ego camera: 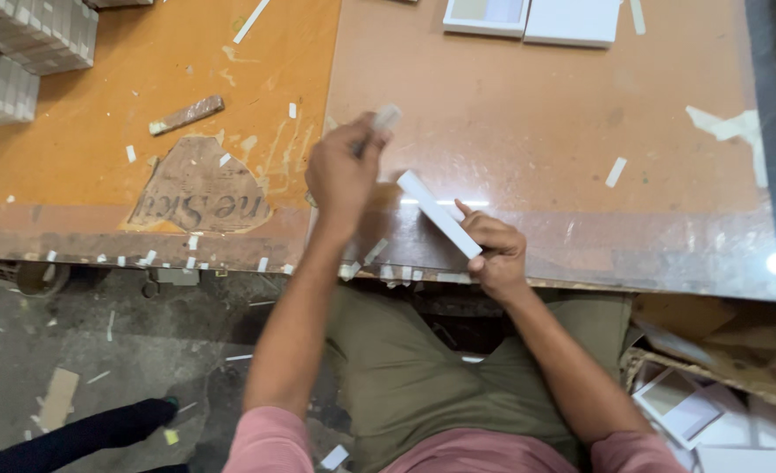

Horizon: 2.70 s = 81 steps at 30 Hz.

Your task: The person assembles small white rectangular boxes by hand, pressing edges together to form the frame and then placing a backing sheet inside. The person handles multiple boxes one at a time, stacking completed units on the table.

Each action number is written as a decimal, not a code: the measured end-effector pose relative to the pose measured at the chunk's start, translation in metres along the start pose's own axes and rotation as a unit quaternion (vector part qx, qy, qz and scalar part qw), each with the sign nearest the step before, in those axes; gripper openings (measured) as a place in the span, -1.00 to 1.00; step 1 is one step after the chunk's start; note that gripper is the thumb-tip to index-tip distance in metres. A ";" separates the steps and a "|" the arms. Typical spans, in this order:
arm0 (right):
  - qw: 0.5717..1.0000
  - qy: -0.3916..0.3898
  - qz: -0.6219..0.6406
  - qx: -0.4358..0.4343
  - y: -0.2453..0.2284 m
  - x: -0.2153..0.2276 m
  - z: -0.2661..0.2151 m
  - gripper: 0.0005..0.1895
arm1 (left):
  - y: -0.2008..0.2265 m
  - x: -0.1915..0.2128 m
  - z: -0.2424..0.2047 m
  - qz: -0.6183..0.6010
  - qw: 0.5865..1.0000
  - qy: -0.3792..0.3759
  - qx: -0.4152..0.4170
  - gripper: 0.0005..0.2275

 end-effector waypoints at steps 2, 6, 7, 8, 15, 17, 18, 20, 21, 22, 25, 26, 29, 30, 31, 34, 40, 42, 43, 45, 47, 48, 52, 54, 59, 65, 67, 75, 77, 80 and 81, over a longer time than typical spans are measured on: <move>1.000 0.016 0.011 -0.004 -0.003 0.001 0.004 -0.54 | -0.007 -0.007 0.004 -0.148 0.985 -0.042 -0.076 -0.83; 1.000 0.015 0.010 -0.019 -0.015 -0.004 0.007 -0.59 | -0.032 -0.045 -0.037 -0.265 0.939 -0.220 0.019 -0.82; 1.000 0.009 0.008 -0.014 -0.020 -0.002 0.010 -0.59 | -0.027 -0.042 -0.047 -0.258 0.944 -0.206 -0.008 -0.82; 1.000 -0.024 0.002 -0.019 -0.026 -0.002 0.014 -0.58 | -0.018 -0.039 -0.054 -0.252 0.948 -0.191 -0.035 -0.81; 0.971 -0.187 -0.061 -0.138 -0.027 -0.015 0.001 -0.42 | 0.066 -0.013 -0.105 -0.223 0.909 -0.263 -0.233 -0.78; 0.969 -0.187 -0.068 -0.147 -0.018 -0.017 -0.005 -0.43 | 0.074 -0.018 -0.111 -0.173 0.923 -0.260 -0.225 -0.72; 0.972 -0.184 -0.080 -0.120 -0.017 -0.018 -0.005 -0.51 | 0.075 -0.020 -0.113 -0.147 0.929 -0.257 -0.221 -0.70; 0.971 -0.172 -0.098 -0.135 -0.007 -0.018 -0.009 -0.63 | 0.067 -0.020 -0.111 -0.113 0.957 -0.217 -0.153 -0.73; 0.965 -0.163 -0.104 -0.176 0.000 -0.017 -0.011 -0.66 | 0.062 -0.018 -0.110 -0.096 0.969 -0.196 -0.117 -0.74; 0.957 -0.157 -0.108 -0.219 0.007 -0.016 -0.015 -0.70 | 0.061 -0.017 -0.112 -0.062 0.976 -0.183 -0.098 -0.74; 0.958 -0.164 -0.168 -0.164 -0.002 -0.022 -0.011 -0.73 | 0.060 -0.006 -0.110 0.048 0.986 -0.150 -0.057 -0.76; 0.961 -0.174 -0.165 -0.140 -0.006 -0.027 -0.008 -0.68 | 0.060 -0.001 -0.105 0.089 0.983 -0.148 -0.057 -0.78; 0.955 -0.208 -0.192 -0.083 -0.022 -0.039 0.000 -0.56 | 0.045 0.020 -0.081 0.153 0.983 -0.102 -0.009 -0.83; 0.946 -0.223 -0.226 -0.069 -0.027 -0.041 0.004 -0.54 | 0.037 0.030 -0.067 0.195 0.979 -0.066 -0.004 -0.82; 0.935 -0.237 -0.260 -0.054 -0.032 -0.044 0.007 -0.52 | 0.027 0.039 -0.055 0.237 0.971 -0.030 0.001 -0.81; 0.887 -0.249 -0.385 -0.056 -0.042 -0.032 0.020 -0.54 | -0.014 0.045 -0.034 0.111 0.993 -0.029 -0.008 -0.83; 0.814 -0.263 -0.504 -0.119 -0.030 -0.014 0.022 -0.55 | -0.046 -0.017 -0.056 -0.060 0.988 -0.107 -0.093 -0.79; 0.808 -0.253 -0.521 -0.109 -0.028 -0.015 0.023 -0.57 | -0.027 -0.036 -0.066 0.022 0.978 -0.108 -0.176 -0.82; 0.806 -0.249 -0.527 -0.106 -0.027 -0.016 0.020 -0.59 | -0.016 -0.045 -0.074 0.063 0.969 -0.109 -0.214 -0.84; 0.805 -0.241 -0.531 -0.107 -0.024 -0.016 0.020 -0.57 | -0.004 -0.051 -0.090 0.074 0.971 -0.112 -0.198 -0.83; 0.814 -0.233 -0.521 -0.114 -0.024 -0.016 0.015 -0.58 | 0.008 -0.052 -0.124 0.077 0.973 -0.110 -0.190 -0.83; 0.819 -0.230 -0.514 -0.115 -0.025 -0.014 0.015 -0.58 | 0.014 -0.051 -0.141 0.072 0.973 -0.100 -0.193 -0.84; 0.819 -0.241 -0.510 -0.106 -0.026 -0.014 0.020 -0.56 | 0.006 -0.042 -0.176 0.028 0.984 -0.117 -0.129 -0.80; 0.817 -0.245 -0.511 -0.107 -0.027 -0.015 0.021 -0.57 | 0.003 -0.037 -0.186 0.012 0.986 -0.123 -0.109 -0.83; 0.812 -0.267 -0.501 -0.136 -0.030 -0.016 0.023 -0.51 | 0.009 -0.022 -0.176 0.013 0.993 -0.077 -0.083 -0.80; 0.811 -0.250 -0.518 -0.106 -0.029 -0.022 0.018 -0.68 | 0.016 -0.039 -0.147 0.140 0.976 -0.093 -0.141 -0.73; 0.806 -0.250 -0.526 -0.102 -0.027 -0.016 0.018 -0.70 | 0.016 -0.056 -0.149 0.158 0.969 -0.117 -0.148 -0.70; 0.837 -0.267 -0.452 -0.154 -0.020 -0.011 0.019 -0.47 | 0.019 -0.061 -0.202 0.173 0.972 -0.112 -0.113 -0.61; 0.841 -0.270 -0.443 -0.155 -0.025 -0.009 0.027 -0.37 | 0.020 -0.055 -0.205 0.133 0.982 -0.113 -0.074 -0.71; 0.841 -0.230 -0.470 -0.133 -0.039 -0.017 0.027 -0.33 | 0.021 -0.037 -0.201 0.084 0.991 -0.091 -0.055 -0.80; 0.841 -0.197 -0.496 -0.096 -0.049 -0.022 0.025 -0.36 | 0.021 -0.032 -0.198 0.068 0.993 -0.078 -0.051 -0.82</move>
Point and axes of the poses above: each hand's wrist, its own z-axis towards the middle knuckle, its own x-axis out of the back of the hand, y = z × x, the point moved 7 cm from there along z, towards the middle knuckle, and after that the axes turned 7 degrees about -y, right-handed, at the moved point
